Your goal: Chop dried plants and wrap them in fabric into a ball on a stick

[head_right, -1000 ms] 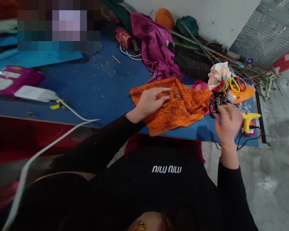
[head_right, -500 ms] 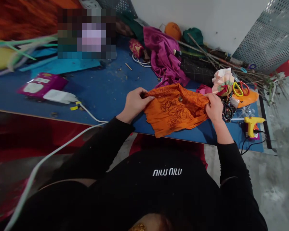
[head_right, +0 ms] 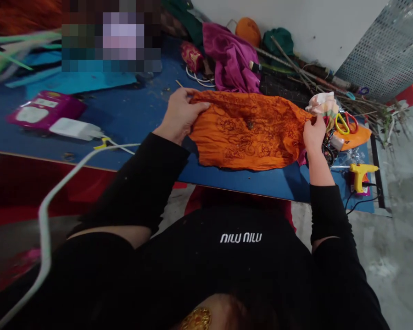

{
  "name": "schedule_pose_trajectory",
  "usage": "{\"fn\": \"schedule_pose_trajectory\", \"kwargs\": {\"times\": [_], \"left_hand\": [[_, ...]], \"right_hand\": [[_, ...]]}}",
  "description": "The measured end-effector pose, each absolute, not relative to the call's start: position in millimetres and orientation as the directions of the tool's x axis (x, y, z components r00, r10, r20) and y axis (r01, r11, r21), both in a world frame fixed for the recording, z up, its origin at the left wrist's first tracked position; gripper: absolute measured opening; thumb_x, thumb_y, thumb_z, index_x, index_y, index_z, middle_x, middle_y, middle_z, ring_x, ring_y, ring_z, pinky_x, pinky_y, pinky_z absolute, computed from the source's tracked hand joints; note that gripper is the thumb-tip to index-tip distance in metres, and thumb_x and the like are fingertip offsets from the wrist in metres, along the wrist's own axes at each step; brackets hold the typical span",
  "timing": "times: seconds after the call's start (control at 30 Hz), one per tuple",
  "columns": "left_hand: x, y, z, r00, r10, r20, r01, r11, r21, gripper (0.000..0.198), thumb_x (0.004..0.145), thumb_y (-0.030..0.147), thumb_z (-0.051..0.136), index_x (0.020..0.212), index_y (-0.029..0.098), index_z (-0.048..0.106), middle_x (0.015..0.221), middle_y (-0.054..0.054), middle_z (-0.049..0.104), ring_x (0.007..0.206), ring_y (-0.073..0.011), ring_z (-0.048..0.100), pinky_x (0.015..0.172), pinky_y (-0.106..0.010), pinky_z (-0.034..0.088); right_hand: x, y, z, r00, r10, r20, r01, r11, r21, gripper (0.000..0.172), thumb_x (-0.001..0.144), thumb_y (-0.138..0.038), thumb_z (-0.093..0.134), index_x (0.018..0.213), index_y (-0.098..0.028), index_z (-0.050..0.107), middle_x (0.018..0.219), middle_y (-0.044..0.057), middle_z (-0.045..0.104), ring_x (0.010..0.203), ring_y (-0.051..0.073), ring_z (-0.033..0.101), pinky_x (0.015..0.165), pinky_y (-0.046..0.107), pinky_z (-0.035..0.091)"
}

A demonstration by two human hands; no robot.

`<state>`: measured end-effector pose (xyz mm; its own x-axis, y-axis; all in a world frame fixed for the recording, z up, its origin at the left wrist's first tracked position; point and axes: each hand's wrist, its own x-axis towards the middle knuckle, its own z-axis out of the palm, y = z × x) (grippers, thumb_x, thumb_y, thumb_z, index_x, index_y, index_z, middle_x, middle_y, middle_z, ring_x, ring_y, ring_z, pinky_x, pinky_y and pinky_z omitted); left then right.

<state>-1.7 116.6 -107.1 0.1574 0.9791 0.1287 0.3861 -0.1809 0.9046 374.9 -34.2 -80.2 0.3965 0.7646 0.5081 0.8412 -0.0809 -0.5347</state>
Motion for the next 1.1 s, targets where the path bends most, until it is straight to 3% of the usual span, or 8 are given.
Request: {"fn": "schedule_pose_trajectory", "kwargs": {"times": [0.1,0.23,0.33,0.47,0.67,0.77,0.9,1.1], "left_hand": [[-13.8,94.2,-104.1,0.133,0.978,0.162,0.512,-0.208,0.834,0.063,0.088,0.044,0.077,0.134,0.009,0.053,0.134,-0.010,0.068,0.130,-0.0273,0.060,0.107,-0.042,0.051],[-37.9,22.2,-99.8,0.189,0.936,0.298,0.614,-0.350,0.708,0.056,0.089,0.058,0.071,0.133,0.024,0.063,0.138,-0.010,0.069,0.136,-0.0319,0.061,0.111,-0.047,0.051],[-48.6,-29.2,-98.2,0.295,0.890,0.349,0.618,-0.456,0.640,0.035,0.096,0.051,0.065,0.122,0.028,0.070,0.132,-0.010,0.074,0.130,-0.0313,0.066,0.116,-0.050,0.049],[-41.4,-56.6,-100.7,0.578,0.758,0.301,0.528,-0.629,0.571,0.036,0.090,0.055,0.072,0.111,0.027,0.076,0.129,-0.011,0.077,0.125,-0.0358,0.068,0.112,-0.053,0.051],[-25.6,-28.6,-102.3,0.544,0.813,0.207,0.577,-0.542,0.611,0.028,0.097,0.039,0.053,0.094,0.026,0.077,0.105,-0.010,0.080,0.107,-0.0330,0.073,0.099,-0.049,0.054],[-26.4,-8.1,-98.3,0.505,0.855,0.121,0.574,-0.437,0.693,0.023,0.092,0.038,0.058,0.085,0.025,0.075,0.084,-0.007,0.077,0.084,-0.0276,0.071,0.084,-0.039,0.055],[-25.5,8.0,-93.7,0.488,0.867,0.102,0.529,-0.387,0.755,0.020,0.087,0.036,0.060,0.079,0.024,0.075,0.072,-0.004,0.074,0.075,-0.0240,0.068,0.078,-0.035,0.052],[-29.3,1.1,-88.1,0.456,0.882,0.118,0.533,-0.378,0.757,0.021,0.088,0.029,0.057,0.093,0.023,0.077,0.092,-0.005,0.080,0.087,-0.0247,0.072,0.087,-0.036,0.055]], "right_hand": [[349.1,-63.3,-65.1,0.467,0.673,0.573,0.873,-0.250,-0.419,0.049,0.093,-0.029,0.056,0.138,-0.012,0.053,0.130,0.026,0.064,0.119,0.037,0.063,0.101,0.055,0.051],[314.9,-122.7,-58.6,0.328,0.680,0.655,0.943,-0.276,-0.186,0.062,0.098,-0.035,0.056,0.154,-0.012,0.044,0.141,0.028,0.057,0.130,0.041,0.060,0.102,0.055,0.052],[307.0,-155.3,-65.9,0.120,0.811,0.572,0.992,-0.116,-0.043,0.050,0.099,-0.035,0.056,0.147,-0.018,0.055,0.138,0.023,0.062,0.130,0.038,0.061,0.106,0.055,0.051],[310.2,-165.3,-69.9,-0.225,0.945,0.236,0.974,0.212,0.080,0.043,0.095,-0.018,0.056,0.136,-0.023,0.066,0.147,0.015,0.063,0.144,0.032,0.053,0.119,0.054,0.042],[323.6,-133.8,-70.2,-0.235,0.952,0.197,0.968,0.248,-0.045,0.023,0.101,-0.025,0.052,0.103,-0.025,0.074,0.124,0.008,0.076,0.138,0.028,0.058,0.120,0.050,0.039],[333.3,-115.7,-73.9,-0.157,0.961,0.226,0.967,0.196,-0.163,0.024,0.103,-0.029,0.047,0.095,-0.024,0.069,0.105,0.010,0.077,0.112,0.027,0.067,0.101,0.044,0.050],[341.1,-101.6,-73.7,-0.088,0.979,0.184,0.976,0.122,-0.183,0.024,0.100,-0.031,0.047,0.083,-0.025,0.062,0.082,0.008,0.071,0.082,0.027,0.063,0.080,0.038,0.048],[341.0,-116.2,-69.8,-0.042,0.961,0.272,0.972,0.102,-0.210,0.020,0.096,-0.027,0.053,0.104,-0.022,0.070,0.104,0.011,0.077,0.101,0.029,0.068,0.092,0.042,0.050]]}}
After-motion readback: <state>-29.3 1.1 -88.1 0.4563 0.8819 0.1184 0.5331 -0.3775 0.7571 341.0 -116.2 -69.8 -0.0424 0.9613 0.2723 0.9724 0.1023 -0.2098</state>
